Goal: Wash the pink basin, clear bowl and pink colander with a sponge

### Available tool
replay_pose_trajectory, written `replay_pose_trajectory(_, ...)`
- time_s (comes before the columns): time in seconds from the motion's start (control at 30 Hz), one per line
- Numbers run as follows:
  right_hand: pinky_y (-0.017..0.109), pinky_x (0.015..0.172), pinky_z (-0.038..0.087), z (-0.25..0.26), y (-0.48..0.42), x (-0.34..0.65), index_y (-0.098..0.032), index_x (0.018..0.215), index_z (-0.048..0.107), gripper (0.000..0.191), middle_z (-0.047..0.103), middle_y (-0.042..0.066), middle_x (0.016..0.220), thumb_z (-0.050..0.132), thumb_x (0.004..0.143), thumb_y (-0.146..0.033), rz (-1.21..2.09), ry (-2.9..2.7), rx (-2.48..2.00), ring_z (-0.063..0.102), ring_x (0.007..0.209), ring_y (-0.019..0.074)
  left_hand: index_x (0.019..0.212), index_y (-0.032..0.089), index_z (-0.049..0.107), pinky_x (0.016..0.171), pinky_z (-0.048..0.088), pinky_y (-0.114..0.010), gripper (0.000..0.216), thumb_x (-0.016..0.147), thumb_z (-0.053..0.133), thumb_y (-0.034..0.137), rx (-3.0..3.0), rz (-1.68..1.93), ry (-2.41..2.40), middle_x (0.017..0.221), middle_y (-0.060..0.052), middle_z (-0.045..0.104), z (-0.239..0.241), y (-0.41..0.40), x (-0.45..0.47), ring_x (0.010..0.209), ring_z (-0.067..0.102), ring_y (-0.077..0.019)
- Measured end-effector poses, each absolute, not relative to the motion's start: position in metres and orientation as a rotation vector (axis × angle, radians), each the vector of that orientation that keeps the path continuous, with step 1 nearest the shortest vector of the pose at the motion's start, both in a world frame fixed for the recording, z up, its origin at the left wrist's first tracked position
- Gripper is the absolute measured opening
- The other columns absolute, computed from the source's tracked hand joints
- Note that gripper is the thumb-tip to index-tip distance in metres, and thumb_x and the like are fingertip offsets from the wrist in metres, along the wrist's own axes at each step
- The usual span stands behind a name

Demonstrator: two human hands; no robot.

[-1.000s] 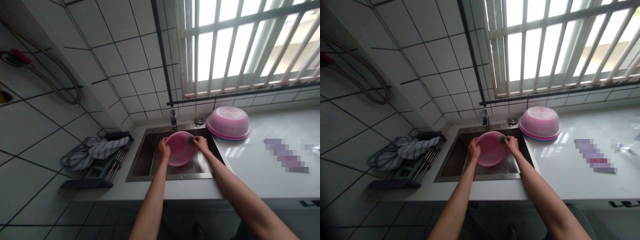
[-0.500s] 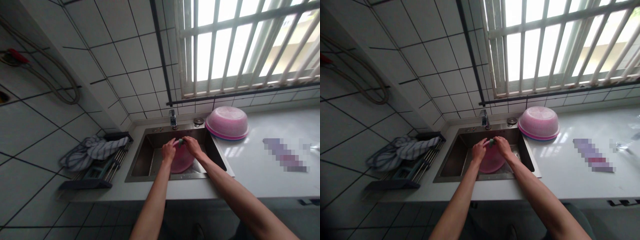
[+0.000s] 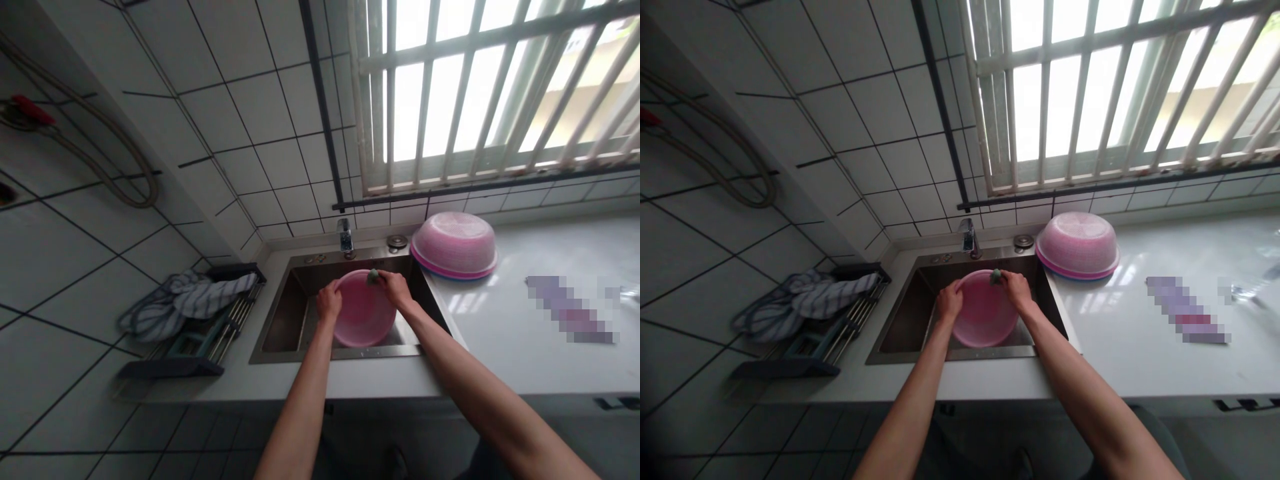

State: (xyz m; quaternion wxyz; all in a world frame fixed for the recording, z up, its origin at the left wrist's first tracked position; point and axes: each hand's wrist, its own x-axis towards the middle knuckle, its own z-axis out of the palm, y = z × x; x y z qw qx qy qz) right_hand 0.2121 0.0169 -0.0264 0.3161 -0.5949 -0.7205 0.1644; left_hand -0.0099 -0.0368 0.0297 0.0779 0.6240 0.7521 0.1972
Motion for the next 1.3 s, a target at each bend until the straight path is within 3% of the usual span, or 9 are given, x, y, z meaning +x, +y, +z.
replay_pose_trajectory(0.2, 0.032, 0.095, 0.054, -0.013, 0.009, 0.195, -0.035, 0.138, 0.071, 0.037, 0.076, 0.004, 0.130, 0.057, 0.104, -0.030, 0.427, -2.044, -1.333, 0.075, 0.112, 0.0271, 0.126, 0.038, 0.076, 0.092, 0.053, -0.032, 0.037, 0.099, 0.054, 0.023, 1.935, 0.525, 2.170, 0.122, -0.004, 0.080, 0.030, -0.038, -0.005, 0.111, 0.075, -0.0255)
replay_pose_trajectory(0.47, 0.031, 0.089, 0.054, -0.018, 0.013, 0.218, -0.032, 0.126, 0.079, 0.031, 0.081, 0.006, 0.114, 0.059, 0.102, -0.031, 0.514, -1.947, -1.627, 0.077, 0.104, 0.0293, 0.131, 0.033, 0.073, 0.092, 0.054, -0.031, 0.040, 0.099, 0.052, 0.022, 1.827, 0.591, 2.279, 0.124, -0.007, 0.079, 0.032, -0.038, -0.017, 0.112, 0.075, -0.0258)
replay_pose_trajectory(0.7, 0.028, 0.098, 0.052, -0.001, 0.000, 0.194, -0.029, 0.134, 0.074, 0.035, 0.076, 0.005, 0.130, 0.054, 0.105, -0.030, 0.450, -2.058, -1.289, 0.073, 0.116, 0.0244, 0.125, 0.039, 0.075, 0.091, 0.052, -0.031, 0.033, 0.102, 0.053, 0.030, 1.971, 0.449, 2.141, 0.121, -0.005, 0.080, 0.030, -0.038, -0.001, 0.110, 0.075, -0.0251)
replay_pose_trajectory(1.0, 0.031, 0.094, 0.054, -0.016, 0.014, 0.216, -0.025, 0.112, 0.082, 0.028, 0.081, 0.006, 0.113, 0.058, 0.099, -0.020, 0.451, -1.893, -1.352, 0.075, 0.102, 0.0242, 0.130, 0.036, 0.073, 0.092, 0.052, -0.029, 0.040, 0.099, 0.054, 0.022, 1.860, 0.555, 2.224, 0.126, -0.003, 0.079, 0.033, -0.037, -0.015, 0.112, 0.074, -0.0238)
replay_pose_trajectory(1.3, 0.035, 0.102, 0.053, 0.000, -0.002, 0.190, -0.027, 0.120, 0.079, 0.031, 0.075, 0.007, 0.124, 0.061, 0.097, -0.015, 0.271, -2.051, -1.098, 0.066, 0.114, 0.0239, 0.120, 0.037, 0.078, 0.088, 0.051, -0.030, 0.030, 0.102, 0.054, 0.032, 1.931, 0.500, 2.167, 0.120, -0.006, 0.080, 0.029, -0.037, 0.000, 0.110, 0.075, -0.0255)
